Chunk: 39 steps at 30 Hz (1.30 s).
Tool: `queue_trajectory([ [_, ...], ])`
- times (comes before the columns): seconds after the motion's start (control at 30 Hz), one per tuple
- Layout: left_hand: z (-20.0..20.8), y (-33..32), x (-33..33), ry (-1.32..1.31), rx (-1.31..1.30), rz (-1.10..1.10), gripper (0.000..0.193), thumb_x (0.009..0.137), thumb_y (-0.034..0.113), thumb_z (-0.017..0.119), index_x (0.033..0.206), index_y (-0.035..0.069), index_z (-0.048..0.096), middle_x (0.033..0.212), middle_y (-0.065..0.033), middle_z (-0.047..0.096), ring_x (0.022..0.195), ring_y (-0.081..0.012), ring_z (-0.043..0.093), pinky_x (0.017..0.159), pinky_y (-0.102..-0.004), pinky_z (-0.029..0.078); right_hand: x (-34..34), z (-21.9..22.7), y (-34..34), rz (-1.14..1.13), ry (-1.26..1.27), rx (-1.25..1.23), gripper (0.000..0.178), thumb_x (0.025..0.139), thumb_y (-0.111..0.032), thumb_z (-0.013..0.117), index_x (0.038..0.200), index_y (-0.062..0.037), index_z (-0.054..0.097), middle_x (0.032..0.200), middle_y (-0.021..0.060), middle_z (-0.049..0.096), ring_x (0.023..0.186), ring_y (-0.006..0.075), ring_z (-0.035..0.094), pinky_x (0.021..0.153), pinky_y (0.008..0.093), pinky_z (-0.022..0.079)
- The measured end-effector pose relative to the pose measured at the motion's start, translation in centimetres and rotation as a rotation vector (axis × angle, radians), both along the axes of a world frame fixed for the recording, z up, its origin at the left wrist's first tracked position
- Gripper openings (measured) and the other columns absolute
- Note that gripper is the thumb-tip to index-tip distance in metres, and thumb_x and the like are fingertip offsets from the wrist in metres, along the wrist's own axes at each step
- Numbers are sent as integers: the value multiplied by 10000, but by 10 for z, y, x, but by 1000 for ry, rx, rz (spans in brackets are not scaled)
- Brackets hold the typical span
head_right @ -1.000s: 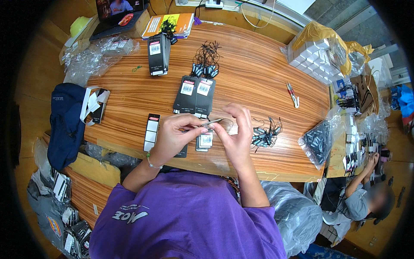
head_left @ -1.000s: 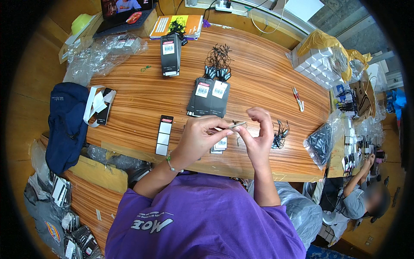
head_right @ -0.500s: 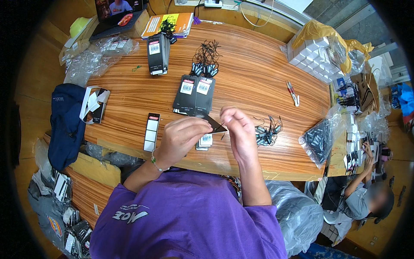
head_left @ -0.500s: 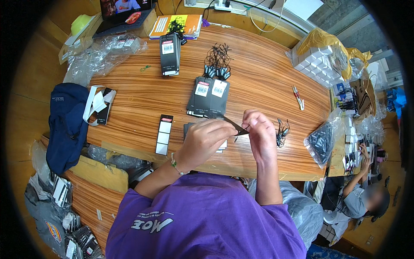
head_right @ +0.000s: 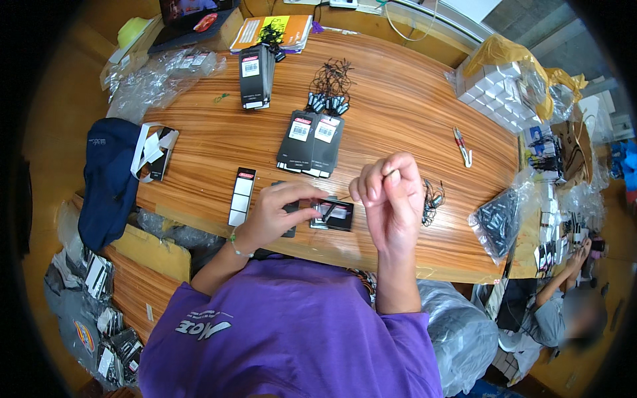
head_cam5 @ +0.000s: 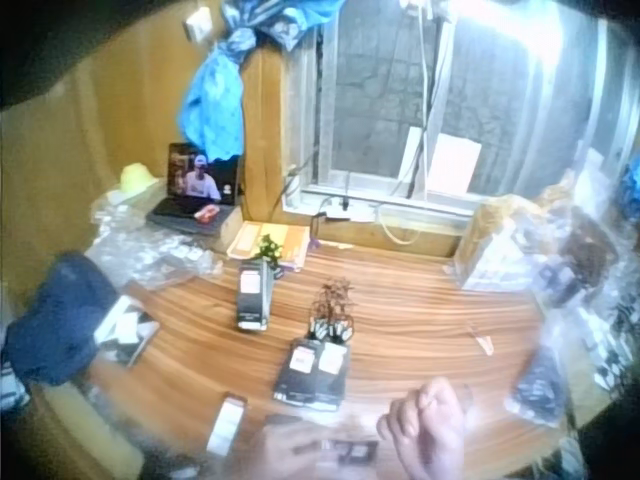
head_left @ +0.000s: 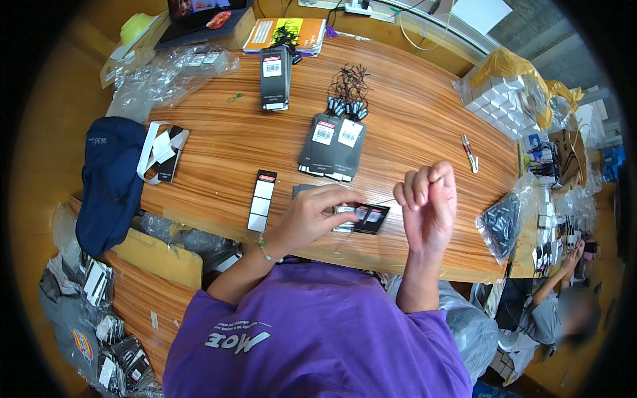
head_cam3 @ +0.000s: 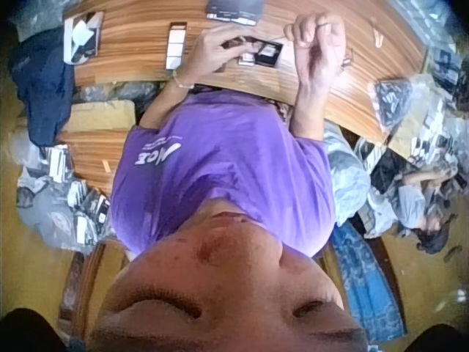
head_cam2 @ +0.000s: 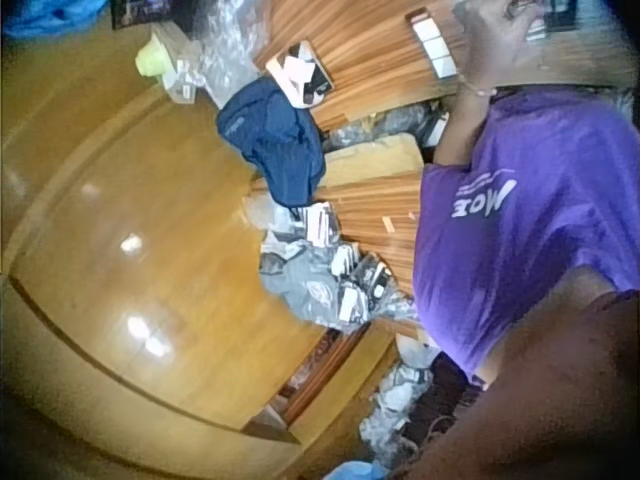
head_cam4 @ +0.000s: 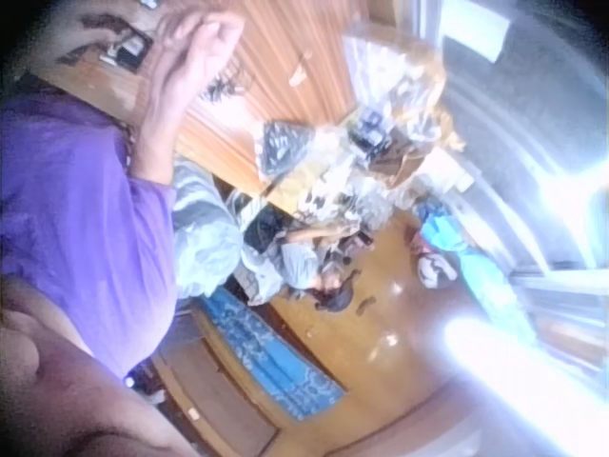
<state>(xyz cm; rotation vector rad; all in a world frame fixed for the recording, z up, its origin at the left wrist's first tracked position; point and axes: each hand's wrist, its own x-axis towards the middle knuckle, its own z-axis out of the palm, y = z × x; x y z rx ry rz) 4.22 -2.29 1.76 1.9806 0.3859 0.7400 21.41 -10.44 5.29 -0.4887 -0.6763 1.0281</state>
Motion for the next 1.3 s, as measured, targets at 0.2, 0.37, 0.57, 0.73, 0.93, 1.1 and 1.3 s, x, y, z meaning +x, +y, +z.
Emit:
queue_trajectory([
  [0.2,-9,56,-70,256,-8,335,437,746,124,685,1153,37,552,1037,-99,587,996,-202,547,883,-308,421,1,21,-18,-179,-212,-33,113,905,-121,501,983,-62,446,628,22,420,575,105,394,556,269,346],
  [0.37,-44,71,-107,454,-1,336,443,708,189,708,1113,52,594,1091,-115,541,1048,-278,499,913,-335,387,12,18,-20,-318,-279,-136,165,873,-51,508,1026,-54,446,664,50,477,610,126,432,625,296,370],
  [0.57,-50,70,-106,477,69,349,513,632,129,752,1115,57,597,1114,-111,521,1063,-259,497,910,-325,398,16,9,-19,-316,-261,-208,141,866,-58,525,994,-50,468,629,56,521,583,134,467,628,296,394],
  [0.73,-46,62,-106,284,-132,466,297,736,51,686,1015,21,588,929,-93,611,894,-189,593,775,-287,476,17,8,-19,-318,-287,-229,112,864,-33,520,966,-40,476,604,65,530,522,124,455,548,247,379],
  [0.93,10,32,-61,-67,-444,458,239,785,-52,627,1008,-16,552,847,-56,639,781,-90,614,672,-182,483,-18,6,-15,-308,-538,-320,130,845,53,508,954,-8,472,732,85,574,638,115,574,529,199,449],
  [1.1,22,13,-16,-94,-303,350,193,767,-50,651,947,-18,589,834,-62,646,775,-95,626,660,-190,499,-43,4,-2,-408,-984,-290,81,782,85,563,814,25,520,754,91,590,655,143,604,579,245,485],
  [1.3,30,0,-1,-133,-145,279,152,784,12,644,931,-13,614,838,-96,663,764,-146,659,649,-244,545,-43,1,3,-494,-1117,-244,100,749,96,567,792,20,519,718,96,595,629,165,600,585,260,479],
])
